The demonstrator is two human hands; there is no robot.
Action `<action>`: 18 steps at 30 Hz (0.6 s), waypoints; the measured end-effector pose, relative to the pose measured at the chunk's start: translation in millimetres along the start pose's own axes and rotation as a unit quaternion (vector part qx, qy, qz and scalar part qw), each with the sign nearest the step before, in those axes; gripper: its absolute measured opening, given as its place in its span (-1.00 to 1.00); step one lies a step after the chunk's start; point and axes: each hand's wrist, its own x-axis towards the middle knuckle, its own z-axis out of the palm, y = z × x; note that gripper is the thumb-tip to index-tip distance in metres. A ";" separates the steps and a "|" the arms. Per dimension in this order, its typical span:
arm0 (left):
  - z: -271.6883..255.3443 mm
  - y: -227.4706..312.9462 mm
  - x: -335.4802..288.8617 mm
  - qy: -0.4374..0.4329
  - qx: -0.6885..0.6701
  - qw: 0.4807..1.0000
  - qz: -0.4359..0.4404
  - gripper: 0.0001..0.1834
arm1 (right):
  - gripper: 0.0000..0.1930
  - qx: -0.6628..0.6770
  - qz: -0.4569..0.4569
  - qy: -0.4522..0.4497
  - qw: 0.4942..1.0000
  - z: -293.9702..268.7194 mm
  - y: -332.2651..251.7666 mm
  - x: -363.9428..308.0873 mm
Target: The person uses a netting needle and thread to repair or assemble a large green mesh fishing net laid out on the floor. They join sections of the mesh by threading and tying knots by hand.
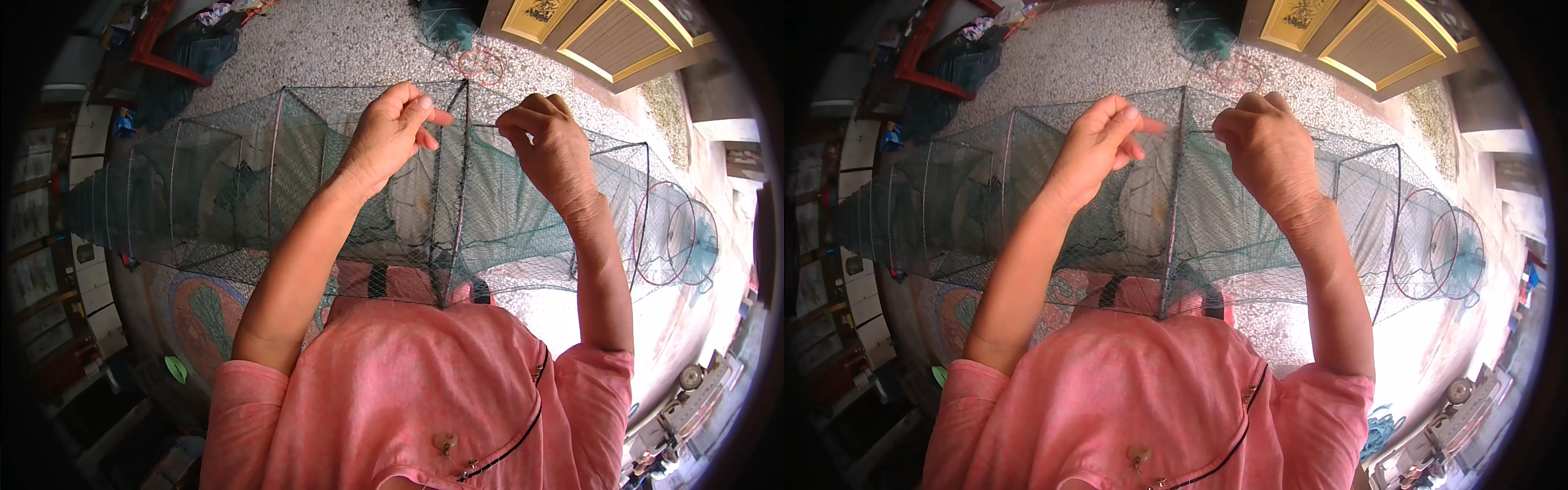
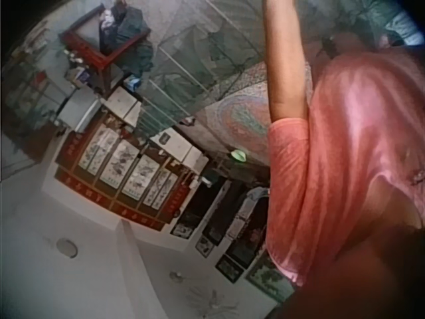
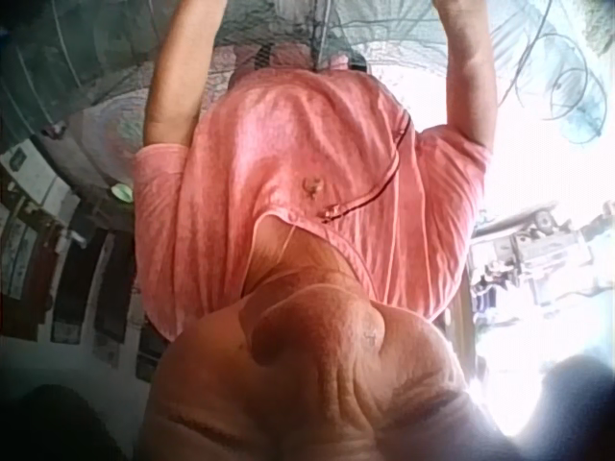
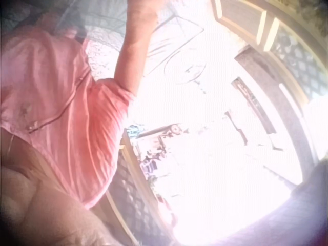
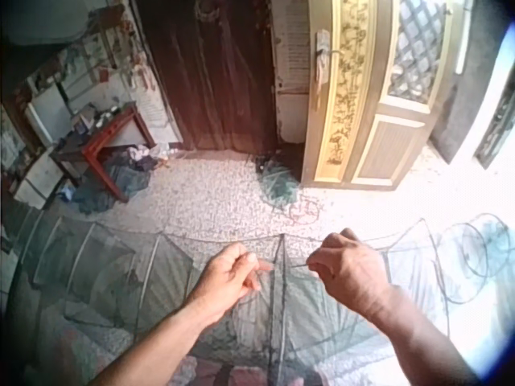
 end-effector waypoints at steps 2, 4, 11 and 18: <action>2.8 -7.6 0.7 0.006 0.035 0.999 0.011 -0.81 | -0.96 0.032 -0.013 -0.009 0.999 5.5 2.4 0.8; 3.6 -10.6 0.4 0.004 0.094 0.995 0.026 -0.81 | -0.95 0.072 -0.012 -0.013 0.997 11.5 4.5 1.1; -3.1 -12.1 -1.1 0.025 0.019 0.999 -0.014 -0.81 | -0.87 0.253 0.095 -0.018 0.963 26.4 -4.3 2.5; -14.3 -21.1 -1.7 0.068 -0.134 0.988 -0.047 -0.84 | -0.84 0.273 0.013 0.045 0.961 50.0 -24.7 12.7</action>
